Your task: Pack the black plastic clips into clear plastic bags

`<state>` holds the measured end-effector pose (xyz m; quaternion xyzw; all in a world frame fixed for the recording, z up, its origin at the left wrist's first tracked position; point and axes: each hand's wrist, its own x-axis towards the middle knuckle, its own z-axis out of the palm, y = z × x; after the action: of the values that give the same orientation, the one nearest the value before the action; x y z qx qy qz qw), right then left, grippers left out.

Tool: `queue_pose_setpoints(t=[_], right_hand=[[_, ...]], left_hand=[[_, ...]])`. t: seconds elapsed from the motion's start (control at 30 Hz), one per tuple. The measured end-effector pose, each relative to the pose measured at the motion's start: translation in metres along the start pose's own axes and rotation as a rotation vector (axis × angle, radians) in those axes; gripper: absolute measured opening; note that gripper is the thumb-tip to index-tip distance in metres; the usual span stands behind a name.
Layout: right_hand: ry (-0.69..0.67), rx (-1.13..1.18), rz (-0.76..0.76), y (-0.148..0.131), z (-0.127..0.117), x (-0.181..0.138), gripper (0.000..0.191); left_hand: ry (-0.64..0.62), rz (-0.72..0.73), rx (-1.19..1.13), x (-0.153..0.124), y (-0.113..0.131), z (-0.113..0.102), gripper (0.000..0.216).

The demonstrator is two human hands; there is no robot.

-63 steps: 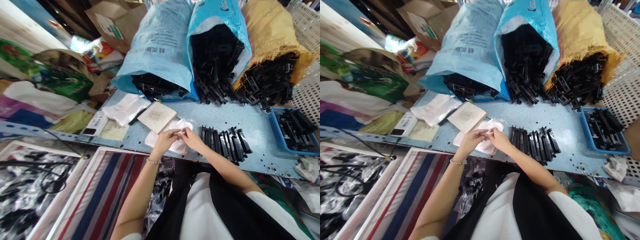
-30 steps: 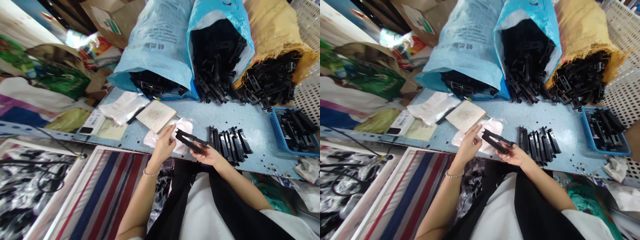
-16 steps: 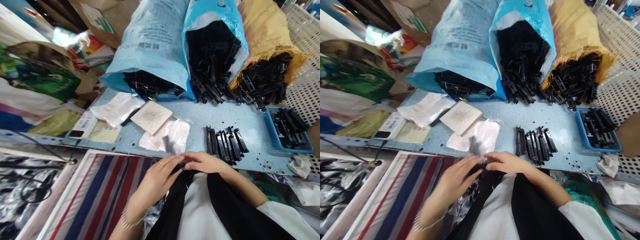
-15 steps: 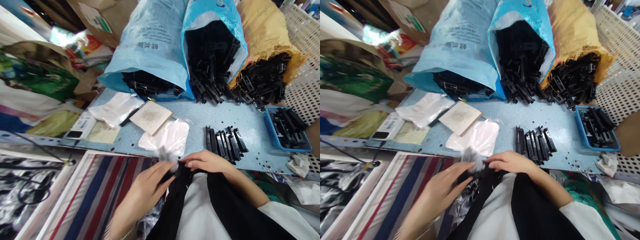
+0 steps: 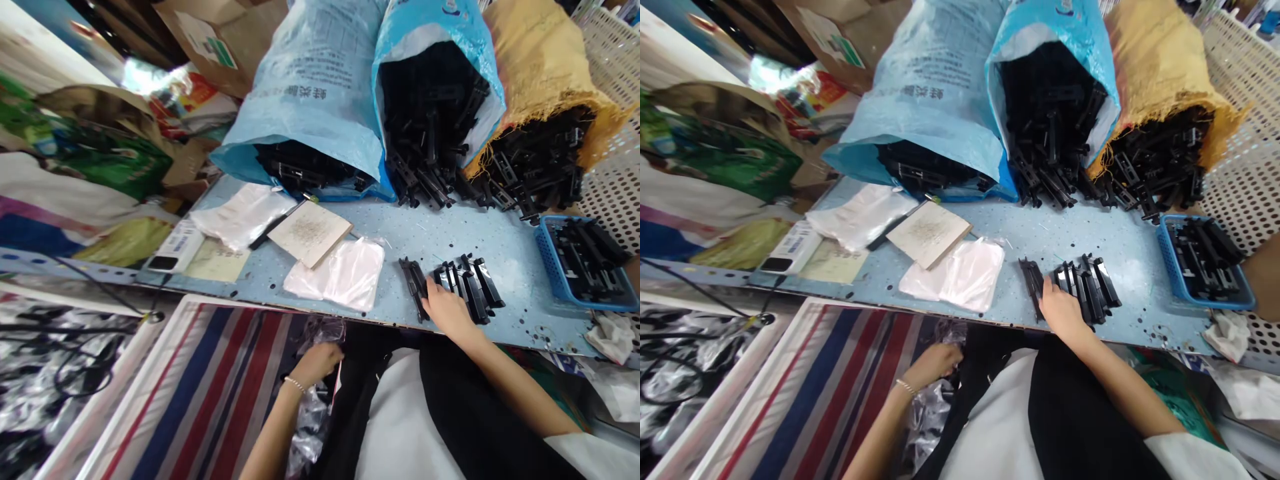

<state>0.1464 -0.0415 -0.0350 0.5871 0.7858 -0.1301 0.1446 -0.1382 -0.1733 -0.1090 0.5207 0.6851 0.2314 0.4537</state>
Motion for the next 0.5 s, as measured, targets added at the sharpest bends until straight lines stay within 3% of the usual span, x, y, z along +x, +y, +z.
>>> queue_pose_setpoints(t=[0.07, 0.17, 0.23, 0.33, 0.5], right_hand=[[0.004, 0.1, -0.012, 0.003, -0.002, 0.005, 0.04], [0.018, 0.364, -0.065, 0.009, -0.003, 0.011, 0.033], [0.024, 0.576, -0.083, 0.012, 0.0, 0.014, 0.036], [-0.036, 0.942, -0.094, 0.016, 0.007, 0.016, 0.042], [-0.111, 1.607, -0.046, 0.01, 0.012, 0.023, 0.037]], left_hand=[[0.026, 0.117, 0.023, 0.013, 0.031, -0.01, 0.028], [0.369, 0.377, 0.27, 0.047, 0.077, -0.009, 0.022], [0.446, 0.429, 0.464, 0.073, 0.094, -0.003, 0.014], [0.376, 0.386, 0.433, 0.103, 0.095, -0.004, 0.012], [0.254, 0.125, -0.176, 0.115, 0.075, -0.034, 0.025]])
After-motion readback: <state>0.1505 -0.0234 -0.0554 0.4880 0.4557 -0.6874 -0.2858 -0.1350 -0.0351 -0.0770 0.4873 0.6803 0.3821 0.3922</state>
